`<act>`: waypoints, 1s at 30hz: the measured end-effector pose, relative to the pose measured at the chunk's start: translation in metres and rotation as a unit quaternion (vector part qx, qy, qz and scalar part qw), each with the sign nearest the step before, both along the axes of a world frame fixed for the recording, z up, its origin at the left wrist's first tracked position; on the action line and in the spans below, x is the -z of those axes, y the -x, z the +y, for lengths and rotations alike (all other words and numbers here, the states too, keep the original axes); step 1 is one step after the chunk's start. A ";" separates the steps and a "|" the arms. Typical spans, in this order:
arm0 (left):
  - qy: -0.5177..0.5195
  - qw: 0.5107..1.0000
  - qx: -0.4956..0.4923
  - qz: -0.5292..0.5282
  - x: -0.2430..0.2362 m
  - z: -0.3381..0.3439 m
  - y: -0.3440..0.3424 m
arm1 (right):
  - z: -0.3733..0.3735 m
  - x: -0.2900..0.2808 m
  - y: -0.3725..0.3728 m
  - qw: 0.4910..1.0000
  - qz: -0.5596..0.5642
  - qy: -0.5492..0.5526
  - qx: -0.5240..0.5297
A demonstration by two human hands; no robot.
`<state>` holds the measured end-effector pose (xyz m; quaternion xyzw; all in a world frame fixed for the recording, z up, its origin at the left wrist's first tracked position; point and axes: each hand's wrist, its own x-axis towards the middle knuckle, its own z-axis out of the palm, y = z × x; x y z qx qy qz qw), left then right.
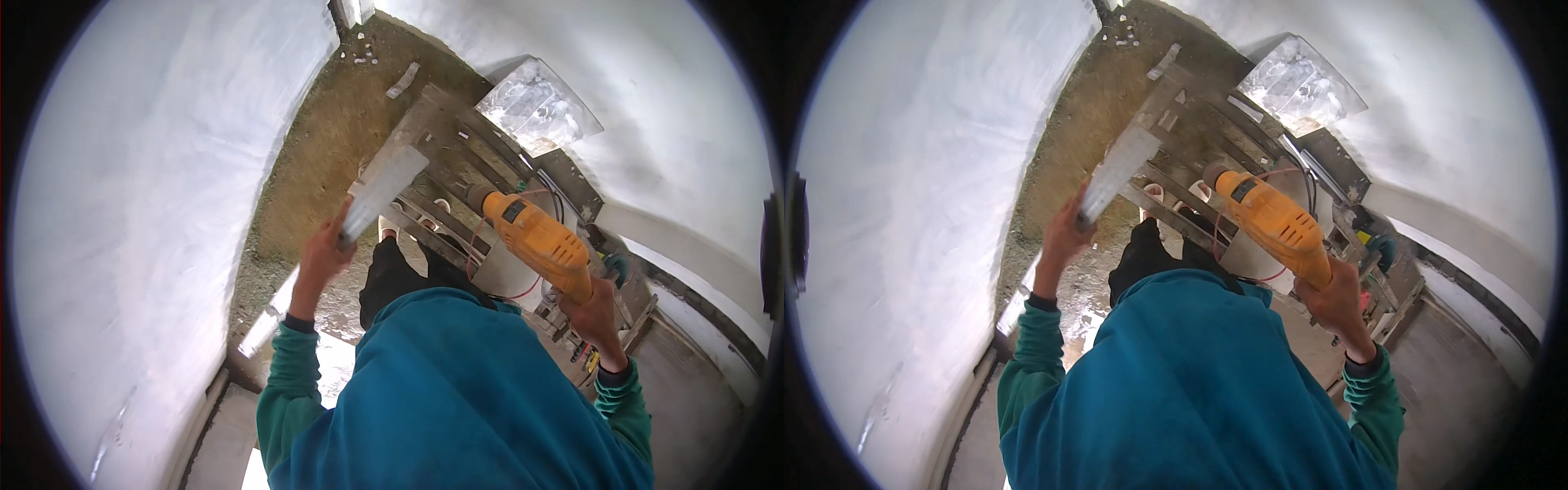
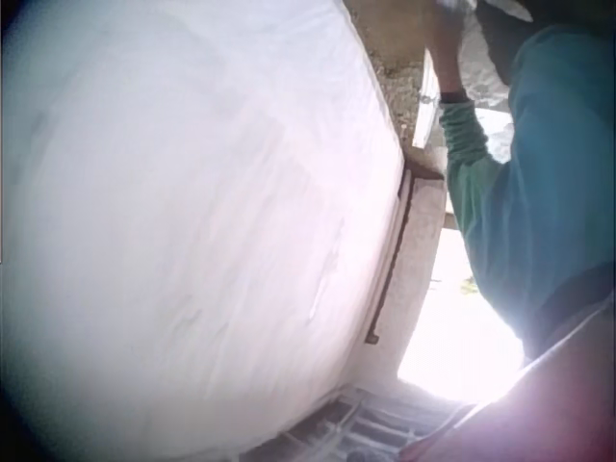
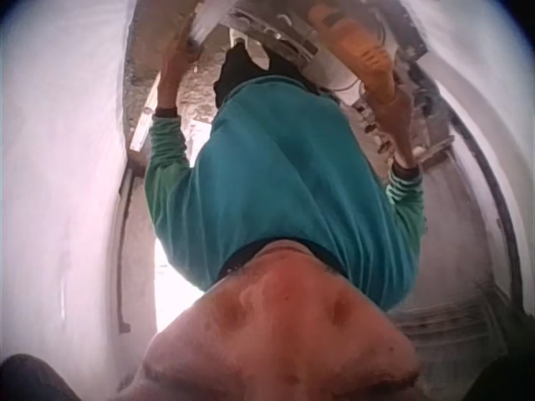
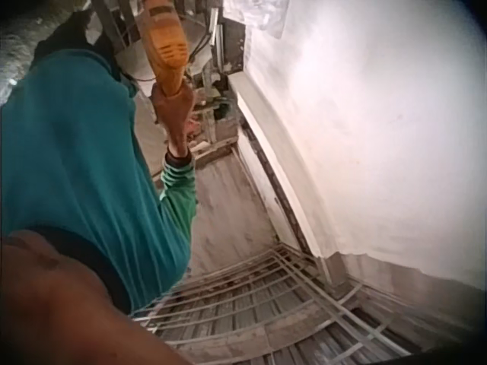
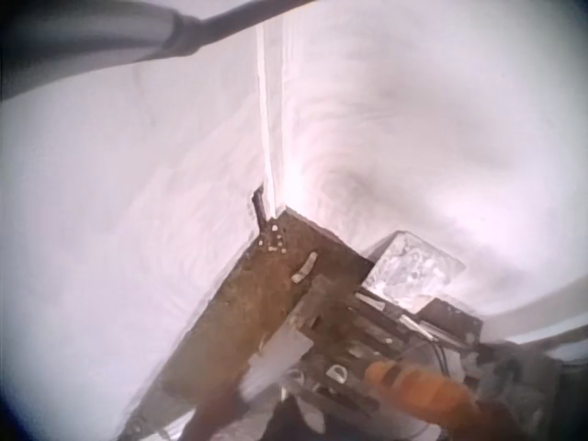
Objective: The person cuts the end of a metal stud with shears and then uses a power drill to drill a hole into another piece of metal sitting on a wooden workbench.
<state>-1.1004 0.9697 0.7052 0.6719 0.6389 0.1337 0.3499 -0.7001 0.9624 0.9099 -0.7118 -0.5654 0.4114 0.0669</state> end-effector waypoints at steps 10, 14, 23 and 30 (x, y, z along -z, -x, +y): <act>-0.052 0.973 0.148 0.171 -0.009 0.128 0.013 | -0.023 0.032 -0.030 0.990 0.099 -0.031 0.094; -0.010 0.968 0.175 0.180 0.016 0.151 0.016 | -0.028 0.037 -0.025 0.986 0.105 -0.035 0.122; 0.010 0.940 0.269 0.210 0.038 0.169 0.001 | -0.022 0.027 0.026 0.981 0.057 -0.058 0.177; 0.056 0.938 0.309 0.148 0.020 0.215 -0.019 | -0.008 0.007 0.069 0.971 0.022 0.008 0.237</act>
